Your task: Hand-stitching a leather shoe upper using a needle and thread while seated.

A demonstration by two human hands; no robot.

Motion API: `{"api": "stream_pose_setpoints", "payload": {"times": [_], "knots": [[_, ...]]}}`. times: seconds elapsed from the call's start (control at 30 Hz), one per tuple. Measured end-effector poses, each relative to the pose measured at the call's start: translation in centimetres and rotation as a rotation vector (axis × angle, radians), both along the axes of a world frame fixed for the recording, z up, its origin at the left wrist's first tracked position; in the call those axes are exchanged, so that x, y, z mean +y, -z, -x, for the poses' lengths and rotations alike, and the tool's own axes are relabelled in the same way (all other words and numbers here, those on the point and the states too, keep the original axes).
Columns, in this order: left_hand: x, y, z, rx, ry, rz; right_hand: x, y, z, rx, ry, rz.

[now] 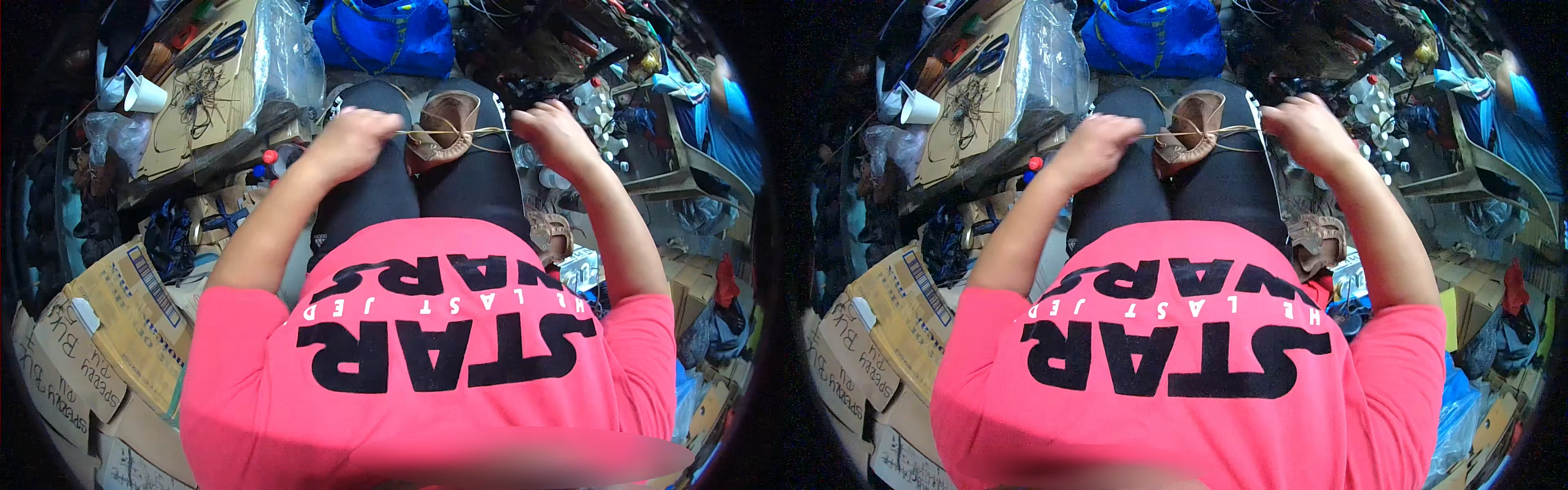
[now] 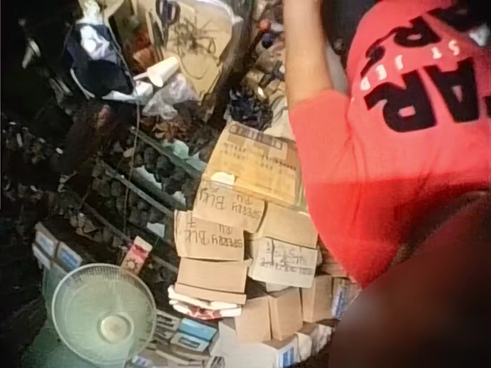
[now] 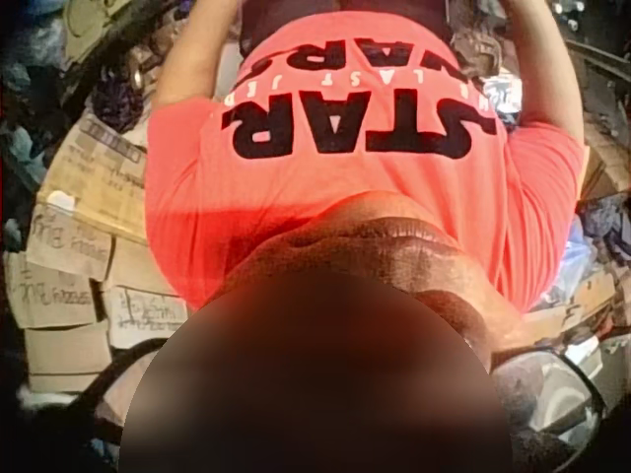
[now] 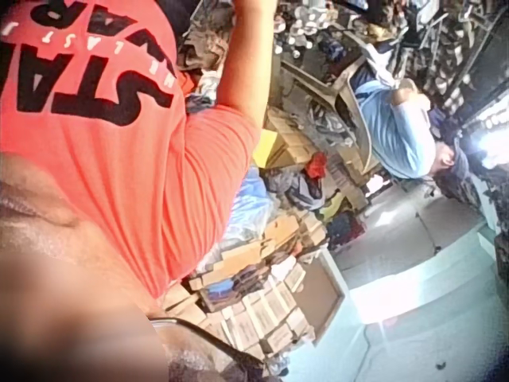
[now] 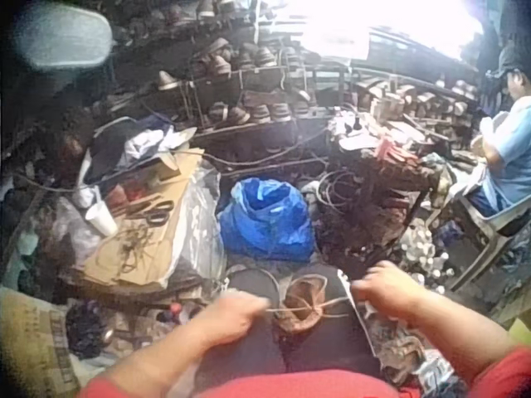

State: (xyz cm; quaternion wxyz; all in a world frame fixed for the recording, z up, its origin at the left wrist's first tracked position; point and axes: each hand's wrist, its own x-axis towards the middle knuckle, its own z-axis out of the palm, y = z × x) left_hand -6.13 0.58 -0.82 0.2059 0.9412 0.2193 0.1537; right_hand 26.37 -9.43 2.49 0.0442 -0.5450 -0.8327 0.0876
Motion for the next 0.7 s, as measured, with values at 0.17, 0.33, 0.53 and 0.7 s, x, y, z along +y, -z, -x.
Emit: {"api": "stream_pose_setpoints", "payload": {"times": [0.17, 0.33, 0.53, 0.7], "knots": [[-0.4, -4.8, 1.5, -0.429, -0.285, 0.585, 0.4, -0.9, -1.4, 1.075, 0.575, 0.346], [-3.6, -6.6, -5.8, -0.707, 0.256, 0.966, 3.3, -2.2, 7.4, 1.888, 0.143, 0.465], [-2.6, -4.1, 0.2, -0.128, 0.055, 0.189, -1.5, -2.4, 5.2, 0.729, 0.168, 0.497], [8.6, -9.5, 16.2, -0.134, -0.657, -0.244, -9.7, 2.5, -12.9, 0.359, 0.859, 0.262]]}}
